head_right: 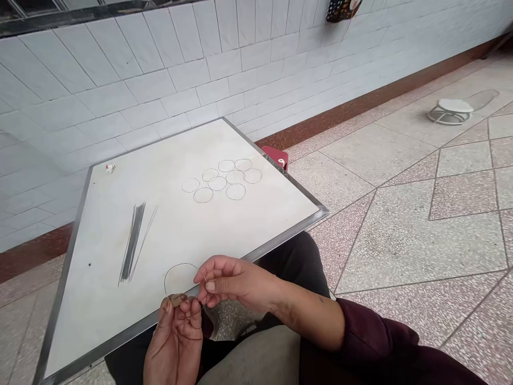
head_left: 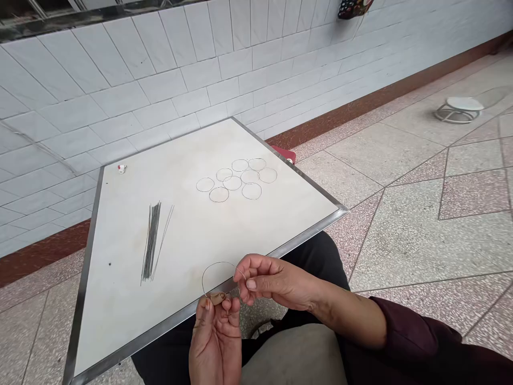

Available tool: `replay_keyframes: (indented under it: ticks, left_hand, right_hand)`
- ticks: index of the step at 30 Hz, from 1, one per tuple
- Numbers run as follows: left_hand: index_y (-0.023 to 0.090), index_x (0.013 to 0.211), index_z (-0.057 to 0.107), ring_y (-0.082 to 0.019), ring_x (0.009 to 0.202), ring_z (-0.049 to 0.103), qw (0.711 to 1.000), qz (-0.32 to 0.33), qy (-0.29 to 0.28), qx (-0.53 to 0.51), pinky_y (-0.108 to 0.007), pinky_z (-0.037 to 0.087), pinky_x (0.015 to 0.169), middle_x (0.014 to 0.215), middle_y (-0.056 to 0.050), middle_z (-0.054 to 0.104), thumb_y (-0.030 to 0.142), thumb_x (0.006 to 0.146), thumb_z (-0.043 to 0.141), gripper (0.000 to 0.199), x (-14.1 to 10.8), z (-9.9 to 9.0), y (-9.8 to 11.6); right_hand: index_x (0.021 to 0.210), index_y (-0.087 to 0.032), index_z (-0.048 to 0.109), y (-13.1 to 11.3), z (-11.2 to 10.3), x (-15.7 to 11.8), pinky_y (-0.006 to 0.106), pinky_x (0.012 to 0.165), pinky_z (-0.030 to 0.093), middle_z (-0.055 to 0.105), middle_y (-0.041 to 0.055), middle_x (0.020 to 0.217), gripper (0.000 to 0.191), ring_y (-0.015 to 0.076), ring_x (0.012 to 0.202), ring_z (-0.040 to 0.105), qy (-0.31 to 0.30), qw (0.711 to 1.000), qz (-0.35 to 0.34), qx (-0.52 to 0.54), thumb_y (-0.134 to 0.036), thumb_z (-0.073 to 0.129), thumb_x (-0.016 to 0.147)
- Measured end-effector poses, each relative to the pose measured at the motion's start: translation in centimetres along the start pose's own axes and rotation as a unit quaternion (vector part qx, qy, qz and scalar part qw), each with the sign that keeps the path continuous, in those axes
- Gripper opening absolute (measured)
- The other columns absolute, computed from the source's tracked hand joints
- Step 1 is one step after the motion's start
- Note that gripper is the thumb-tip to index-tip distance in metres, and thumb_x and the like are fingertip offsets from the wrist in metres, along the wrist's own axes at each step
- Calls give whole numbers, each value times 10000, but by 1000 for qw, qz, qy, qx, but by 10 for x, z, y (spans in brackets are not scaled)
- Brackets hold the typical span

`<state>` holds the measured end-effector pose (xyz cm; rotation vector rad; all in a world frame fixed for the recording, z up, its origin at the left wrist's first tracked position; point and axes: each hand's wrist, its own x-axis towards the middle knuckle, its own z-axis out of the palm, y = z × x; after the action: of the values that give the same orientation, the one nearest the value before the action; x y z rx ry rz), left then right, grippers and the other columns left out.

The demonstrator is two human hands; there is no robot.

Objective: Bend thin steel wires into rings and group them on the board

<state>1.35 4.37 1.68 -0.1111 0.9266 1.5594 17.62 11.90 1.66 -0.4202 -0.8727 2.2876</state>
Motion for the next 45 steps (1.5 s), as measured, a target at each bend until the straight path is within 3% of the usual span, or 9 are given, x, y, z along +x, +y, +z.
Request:
replay_keyframes:
  ticks: [6,9,13,18,34,45]
  left_hand:
    - [184,731,692,-115,666,709,1000,1,-8,5,-212,617,710,725,-4,725,39,791,670,158,-1,0,-1]
    - [184,716,700,-125,650,708,1000,-1,-11,6,-227,624,704,710,6,726,82,685,804,149,-1,0,-3]
    - [176,689,702,-117,609,691,1000,-8,8,7,-225,626,687,676,21,715,126,525,931,286,0,3,-4]
    - [176,679,708,-107,596,681,1000,-13,17,14,-225,627,686,680,25,718,136,475,959,326,2,5,-4]
    - [163,718,744,-163,712,731,1000,-3,-19,-8,-245,634,730,750,-10,751,105,532,923,265,-12,7,-4]
    - [167,698,722,-162,713,736,1000,-7,-26,3,-247,633,730,734,-6,742,89,616,860,178,-15,8,-4]
  right_hand:
    - [957,-135,690,3,0,0,228,742,500,715,17,810,215,92,741,667,10,999,9,36,-279,791,834]
    - [923,-129,688,3,0,0,213,712,488,712,14,771,192,88,710,664,28,999,3,47,-253,793,822]
    - [887,-130,675,5,-2,2,206,672,463,712,14,739,195,103,690,678,49,997,6,64,-243,802,793]
    - [866,-138,668,9,-6,4,215,669,460,710,10,725,164,106,673,673,73,993,19,86,-217,787,785]
    - [880,-128,668,7,6,-3,226,656,460,663,-3,707,140,103,660,645,54,988,22,142,-162,761,780]
    - [825,-143,656,10,9,-5,202,580,393,679,-6,662,173,99,613,622,80,985,23,150,-164,793,721]
